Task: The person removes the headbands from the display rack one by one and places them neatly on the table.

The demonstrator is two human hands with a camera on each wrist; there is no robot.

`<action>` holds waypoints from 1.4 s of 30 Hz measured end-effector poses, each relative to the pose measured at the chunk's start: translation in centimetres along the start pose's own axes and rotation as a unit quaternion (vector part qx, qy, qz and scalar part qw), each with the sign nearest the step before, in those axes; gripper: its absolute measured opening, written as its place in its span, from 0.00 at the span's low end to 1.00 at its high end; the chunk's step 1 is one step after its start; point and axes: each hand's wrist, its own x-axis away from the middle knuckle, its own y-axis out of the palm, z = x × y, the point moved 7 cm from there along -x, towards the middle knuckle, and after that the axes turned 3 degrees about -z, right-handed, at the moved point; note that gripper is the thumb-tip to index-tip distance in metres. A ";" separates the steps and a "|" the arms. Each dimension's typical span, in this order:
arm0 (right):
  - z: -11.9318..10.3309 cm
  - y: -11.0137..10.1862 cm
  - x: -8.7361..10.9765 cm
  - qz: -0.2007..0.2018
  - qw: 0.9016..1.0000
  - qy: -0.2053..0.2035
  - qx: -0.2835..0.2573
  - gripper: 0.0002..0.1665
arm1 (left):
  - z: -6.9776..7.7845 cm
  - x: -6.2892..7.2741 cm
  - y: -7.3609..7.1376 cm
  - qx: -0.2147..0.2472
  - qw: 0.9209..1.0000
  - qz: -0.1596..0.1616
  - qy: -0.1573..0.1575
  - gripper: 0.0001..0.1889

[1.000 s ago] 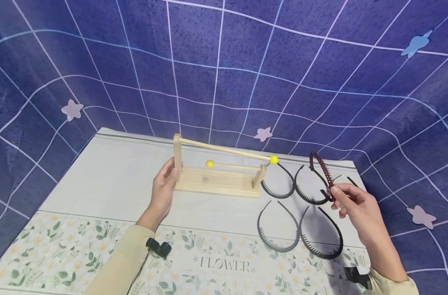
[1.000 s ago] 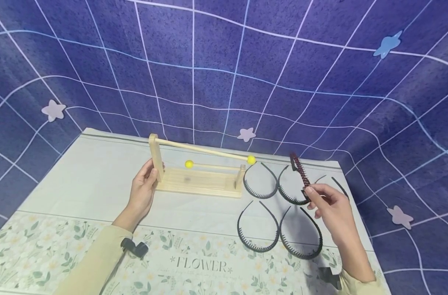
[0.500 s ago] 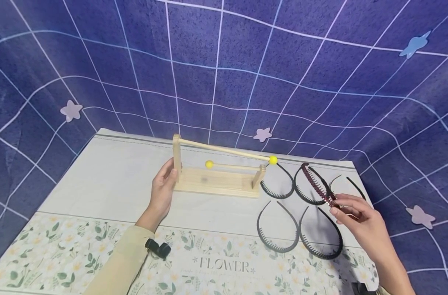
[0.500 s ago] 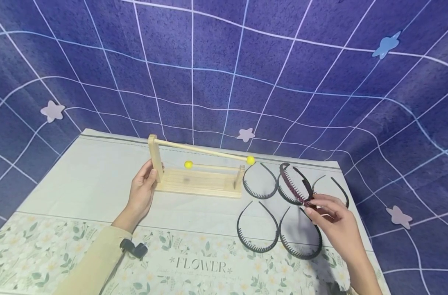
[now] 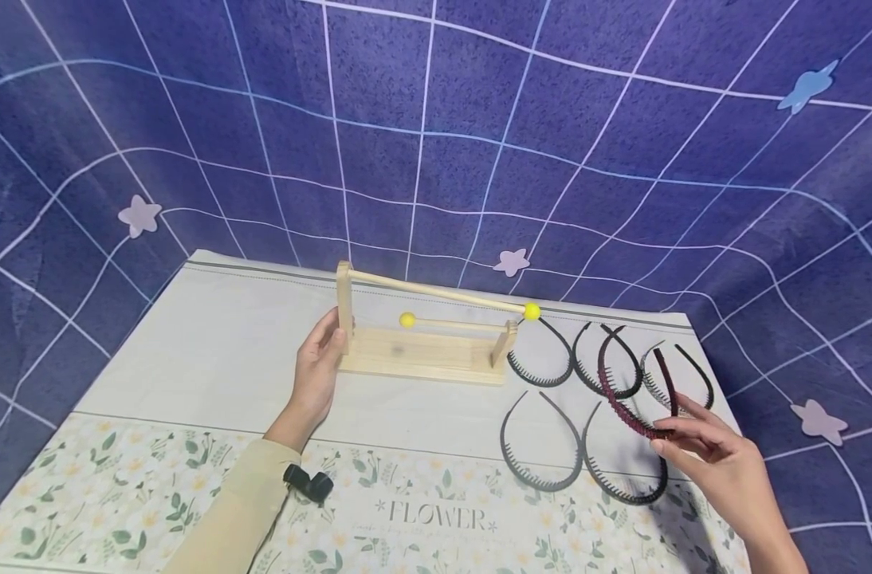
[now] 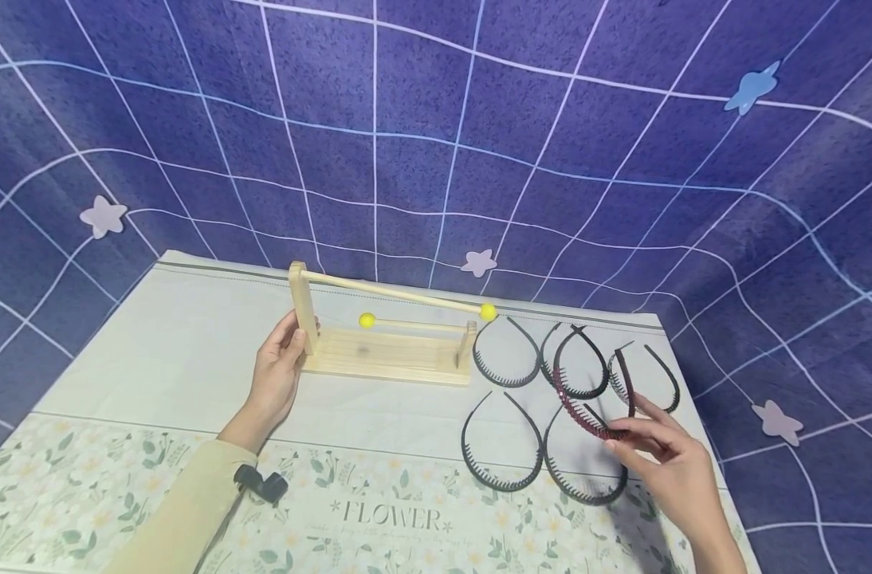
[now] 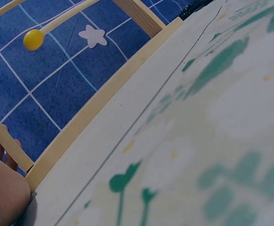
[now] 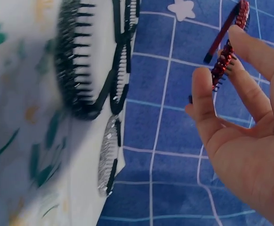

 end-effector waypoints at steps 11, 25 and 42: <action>2.4 -1.5 1.9 -0.027 0.999 -0.003 -0.019 0.21 | 0.0 0.0 0.0 -0.002 1.000 -0.003 0.000 0.31; 6.2 -4.8 4.1 -0.061 0.992 -0.003 0.106 0.20 | -0.1 -0.2 0.3 -0.001 1.000 -0.006 0.000 0.31; 11.3 -8.3 7.1 -0.078 0.996 -0.033 0.030 0.27 | 0.1 0.0 0.0 -0.003 1.000 0.001 -0.007 0.31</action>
